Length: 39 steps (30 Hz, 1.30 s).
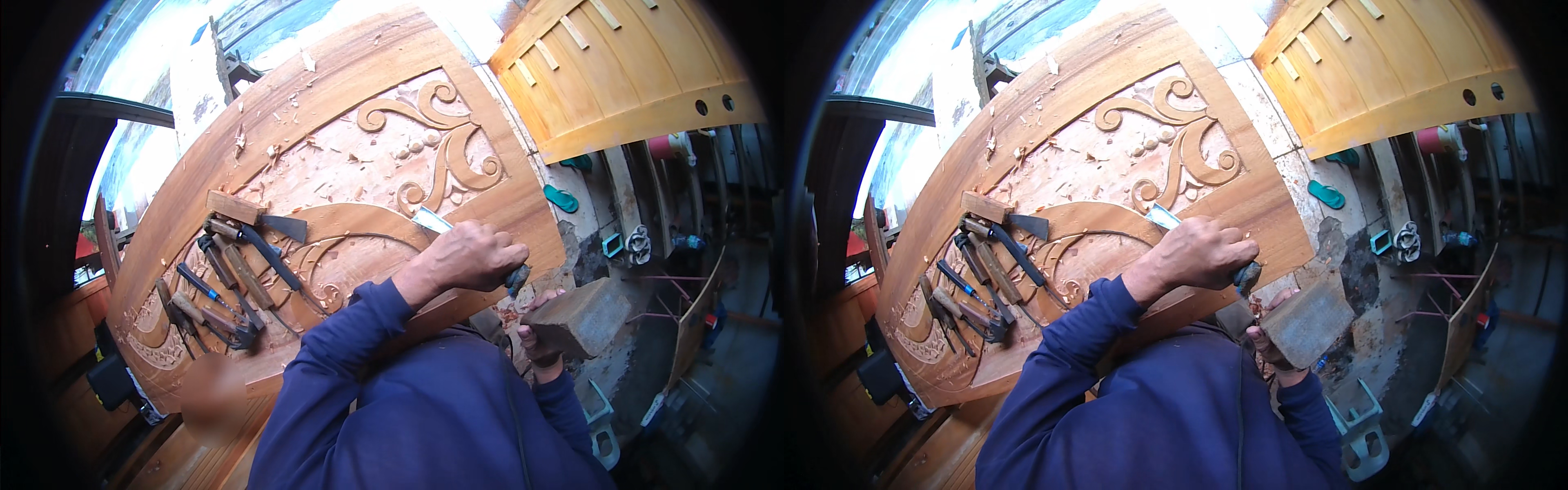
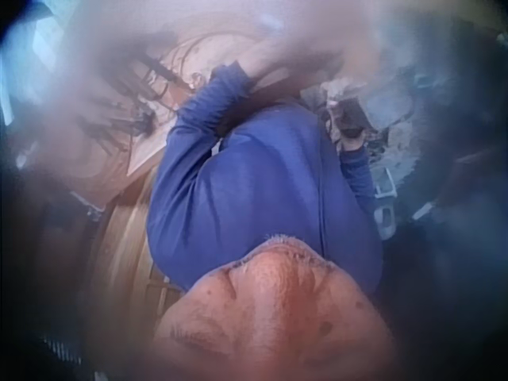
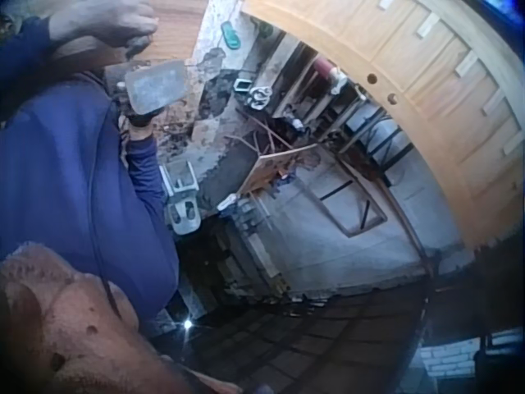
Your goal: The person carves a decorative floral design into a wooden panel using a chisel and a wooden mallet.
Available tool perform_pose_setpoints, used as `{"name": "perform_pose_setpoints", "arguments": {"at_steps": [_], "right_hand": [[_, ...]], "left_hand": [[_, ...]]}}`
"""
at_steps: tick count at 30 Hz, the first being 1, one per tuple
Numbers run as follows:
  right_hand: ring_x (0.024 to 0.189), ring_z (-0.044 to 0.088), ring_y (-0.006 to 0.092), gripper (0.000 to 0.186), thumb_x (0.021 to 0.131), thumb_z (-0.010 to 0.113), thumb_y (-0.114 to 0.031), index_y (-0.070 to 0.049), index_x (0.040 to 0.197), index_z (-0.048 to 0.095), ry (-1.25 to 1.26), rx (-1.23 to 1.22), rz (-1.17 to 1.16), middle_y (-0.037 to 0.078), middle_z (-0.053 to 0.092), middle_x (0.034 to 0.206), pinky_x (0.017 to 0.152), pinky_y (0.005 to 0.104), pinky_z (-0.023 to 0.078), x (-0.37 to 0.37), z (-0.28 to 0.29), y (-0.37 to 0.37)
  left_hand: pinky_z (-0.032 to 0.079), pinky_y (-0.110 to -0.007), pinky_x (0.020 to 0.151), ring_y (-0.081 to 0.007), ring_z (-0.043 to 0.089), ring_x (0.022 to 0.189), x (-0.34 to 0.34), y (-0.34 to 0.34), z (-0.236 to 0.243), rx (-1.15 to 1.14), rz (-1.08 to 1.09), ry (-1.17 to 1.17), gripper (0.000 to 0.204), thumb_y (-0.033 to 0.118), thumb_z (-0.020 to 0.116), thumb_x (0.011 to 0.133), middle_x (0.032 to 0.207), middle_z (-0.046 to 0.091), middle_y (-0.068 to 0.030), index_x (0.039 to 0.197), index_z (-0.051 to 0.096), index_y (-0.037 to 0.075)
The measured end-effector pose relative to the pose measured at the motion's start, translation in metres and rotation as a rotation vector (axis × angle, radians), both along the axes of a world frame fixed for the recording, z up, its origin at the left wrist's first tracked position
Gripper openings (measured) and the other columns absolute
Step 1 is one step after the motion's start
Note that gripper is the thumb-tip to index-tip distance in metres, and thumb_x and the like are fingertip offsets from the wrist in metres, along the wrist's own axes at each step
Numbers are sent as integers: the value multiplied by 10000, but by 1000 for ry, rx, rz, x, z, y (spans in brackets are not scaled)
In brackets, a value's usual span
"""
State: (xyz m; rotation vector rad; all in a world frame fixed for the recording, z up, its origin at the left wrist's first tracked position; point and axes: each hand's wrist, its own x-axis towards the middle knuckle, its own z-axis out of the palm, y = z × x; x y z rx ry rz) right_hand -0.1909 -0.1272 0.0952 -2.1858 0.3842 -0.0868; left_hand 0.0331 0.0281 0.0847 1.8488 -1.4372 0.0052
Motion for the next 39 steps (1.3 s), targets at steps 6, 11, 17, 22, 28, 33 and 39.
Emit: {"name": "perform_pose_setpoints", "arguments": {"at_steps": [6, 11, 17, 22, 28, 33, 39], "right_hand": [[996, 505, 309, 713, 866, 687, -720, -41, 1024, 541, -72, 76, -35, 86, 482, 966, 985, 465, 392, 8, -1, 0], [958, 572, 324, 660, 867, 768, -608, -27, 1089, 549, -121, 83, 17, 95, 540, 966, 959, 472, 447, 6, -14, -9], [857, 703, 355, 800, 720, 942, -387, -17, 1280, 505, -372, -175, 143, 192, 653, 1099, 714, 441, 569, 20, -25, -4], [765, 704, 359, 811, 727, 917, -425, -14, 1283, 493, -308, -89, 179, 165, 669, 993, 685, 443, 582, 18, -29, -1], [749, 704, 342, 763, 775, 898, -389, -12, 1275, 462, -518, -191, 262, 157, 664, 927, 655, 424, 592, 26, -15, 0], [728, 698, 346, 697, 792, 866, -383, -18, 1258, 500, -492, -308, 317, 160, 652, 887, 643, 433, 577, 45, -13, 6], [743, 704, 357, 710, 829, 835, -421, -25, 1295, 474, -466, -302, 320, 170, 658, 900, 645, 431, 581, 43, -8, 10]], "left_hand": [[488, -384, 483, -230, 621, 579, 4, 3, -1, 13, 26, 11, 157, 173, 726, 750, 662, 542, -29, 801, 577, 160], [485, -390, 483, -229, 620, 583, 8, 10, 3, 7, 26, 46, 187, 181, 744, 720, 663, 540, -23, 812, 583, 164], [487, -401, 491, -241, 624, 595, 10, 22, 7, -101, -37, 176, 191, 169, 743, 703, 669, 548, -20, 815, 589, 160], [489, -400, 485, -240, 644, 608, 6, 26, 0, 62, -154, 83, 170, 160, 728, 721, 679, 565, -21, 821, 590, 157], [489, -406, 497, -253, 638, 608, 10, 31, 2, 52, -189, 105, 158, 207, 708, 796, 678, 542, -24, 857, 567, 171], [523, -376, 601, -236, 674, 780, 14, 42, 6, 182, -279, 94, 176, 237, 688, 826, 778, 563, -31, 940, 582, 153], [504, -362, 693, -184, 596, 820, -18, 45, -2, -90, 30, -171, 230, 231, 670, 849, 809, 490, -2, 1050, 609, 137]]}}
